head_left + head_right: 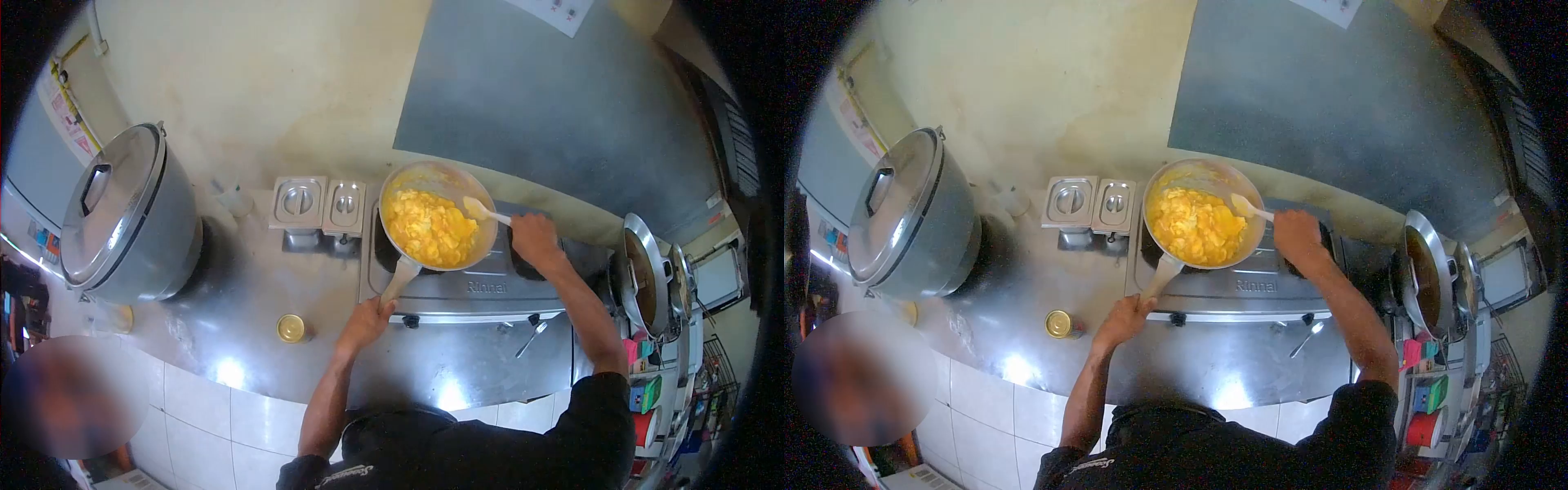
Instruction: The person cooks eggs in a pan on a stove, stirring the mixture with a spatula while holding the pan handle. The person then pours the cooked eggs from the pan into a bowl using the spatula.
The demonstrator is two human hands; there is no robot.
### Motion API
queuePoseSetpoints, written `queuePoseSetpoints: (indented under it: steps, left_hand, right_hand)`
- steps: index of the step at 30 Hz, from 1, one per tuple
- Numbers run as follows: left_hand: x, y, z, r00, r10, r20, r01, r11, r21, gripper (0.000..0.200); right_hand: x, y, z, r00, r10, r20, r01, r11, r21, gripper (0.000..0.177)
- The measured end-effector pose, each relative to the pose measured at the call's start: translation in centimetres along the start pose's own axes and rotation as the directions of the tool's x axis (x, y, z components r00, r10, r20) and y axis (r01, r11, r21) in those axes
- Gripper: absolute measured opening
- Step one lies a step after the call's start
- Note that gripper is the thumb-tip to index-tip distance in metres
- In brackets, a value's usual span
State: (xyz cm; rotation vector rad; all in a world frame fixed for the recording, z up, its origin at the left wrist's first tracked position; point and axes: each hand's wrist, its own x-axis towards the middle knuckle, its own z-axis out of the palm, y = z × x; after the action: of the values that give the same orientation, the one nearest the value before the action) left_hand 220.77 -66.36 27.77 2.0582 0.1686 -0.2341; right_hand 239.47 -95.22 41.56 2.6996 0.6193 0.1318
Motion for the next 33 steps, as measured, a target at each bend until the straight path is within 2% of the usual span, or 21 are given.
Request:
queuePoseSetpoints:
  steps: [2,4,5,7,8,10,11,13,16,17,18,21,23,24,26,27,29,30,31,32,33]
  left_hand:
    - [-0.1,-0.2,0.4,0.998,0.037,-0.041,-0.038,0.999,-0.028,0.047]
    - [0.0,-0.8,0.7,0.995,0.054,-0.088,-0.059,0.997,-0.057,0.046]
    - [0.1,-1.0,0.9,0.993,0.040,-0.108,-0.046,0.998,-0.049,0.045]
    - [-0.1,-1.6,1.4,0.992,0.013,-0.122,-0.019,0.999,-0.049,0.045]
    - [0.1,-1.7,1.5,0.991,0.024,-0.130,-0.028,0.999,-0.030,0.044]
    - [0.3,-1.8,1.6,0.990,0.040,-0.137,-0.044,0.999,-0.021,0.044]
    - [0.3,-1.7,1.4,0.993,0.054,-0.108,-0.057,0.998,-0.026,0.047]
    - [0.2,-1.6,1.2,0.995,0.065,-0.078,-0.068,0.997,-0.036,0.050]
    - [0.2,-1.3,1.2,0.991,0.071,-0.118,-0.073,0.997,-0.011,0.046]
    - [0.3,-1.2,1.0,0.997,0.040,-0.063,-0.040,0.999,-0.011,0.048]
    - [0.3,-1.1,0.9,1.000,0.008,-0.009,-0.008,1.000,-0.009,0.050]
    - [0.6,-1.9,1.5,0.998,0.049,-0.034,-0.049,0.998,-0.025,0.049]
    - [0.5,-1.8,1.3,0.998,0.053,-0.033,-0.053,0.999,-0.003,0.049]
    - [0.5,-1.7,1.3,0.998,0.057,-0.029,-0.057,0.998,0.013,0.048]
    - [0.6,-1.9,1.6,0.997,0.063,-0.047,-0.062,0.998,0.011,0.048]
    - [0.7,-2.0,1.7,0.996,0.066,-0.061,-0.066,0.998,0.003,0.048]
    - [0.8,-2.1,1.6,0.995,0.070,-0.071,-0.069,0.998,0.010,0.048]
    - [0.7,-2.2,1.7,0.994,0.077,-0.071,-0.076,0.997,0.017,0.049]
    - [0.6,-2.0,1.6,0.994,0.072,-0.078,-0.072,0.997,0.012,0.049]
    - [0.4,-1.7,1.3,0.996,0.048,-0.069,-0.048,0.999,0.001,0.049]
    - [0.4,-1.5,1.3,0.998,0.024,-0.057,-0.025,1.000,-0.010,0.049]
  right_hand:
    - [0.7,-0.1,0.4,1.000,-0.018,0.021,0.019,0.998,-0.055,0.019]
    - [0.8,-0.3,0.5,0.991,0.016,0.136,-0.017,1.000,0.008,0.019]
    - [1.2,0.0,0.2,0.990,0.000,0.138,0.000,1.000,0.004,0.019]
    - [1.1,1.1,-0.4,0.913,-0.047,0.404,0.027,0.998,0.055,0.025]
    - [1.1,1.6,-0.5,0.911,-0.049,0.408,0.031,0.998,0.050,0.025]
    - [0.9,2.7,-0.8,0.848,-0.188,0.497,0.068,0.966,0.249,0.026]
    - [0.8,2.8,-0.8,0.847,-0.184,0.499,0.069,0.968,0.239,0.026]
    - [0.1,2.5,0.2,0.841,-0.158,0.517,-0.082,0.908,0.410,0.029]
    - [-0.8,1.5,1.1,0.845,-0.114,0.522,-0.188,0.850,0.492,0.034]
    - [-1.1,1.0,1.1,0.847,-0.091,0.524,-0.243,0.810,0.533,0.035]
    - [-1.3,0.3,1.4,0.850,-0.084,0.521,-0.248,0.808,0.535,0.035]
    - [-0.2,-1.2,4.2,0.890,-0.047,0.454,-0.267,0.753,0.602,0.037]
    - [1.8,-2.1,6.8,0.947,-0.103,0.304,-0.128,0.748,0.651,0.033]
    - [2.8,-2.5,7.7,0.949,-0.106,0.298,-0.123,0.745,0.656,0.033]
    - [4.5,-3.9,7.7,0.973,-0.192,0.130,0.089,0.826,0.557,0.032]
    - [4.9,-4.3,7.6,0.972,-0.199,0.124,0.098,0.824,0.557,0.032]
    - [5.2,-5.4,5.7,0.941,-0.168,0.294,-0.065,0.762,0.645,0.022]
    - [4.9,-5.6,5.7,0.940,-0.177,0.292,-0.056,0.764,0.643,0.022]
    - [4.1,-5.6,5.9,0.966,-0.236,0.105,0.128,0.791,0.598,0.021]
    - [3.0,-5.9,5.6,0.950,-0.302,-0.079,0.298,0.802,0.518,0.024]
    - [1.9,-6.1,5.2,0.949,-0.307,-0.075,0.301,0.802,0.515,0.024]
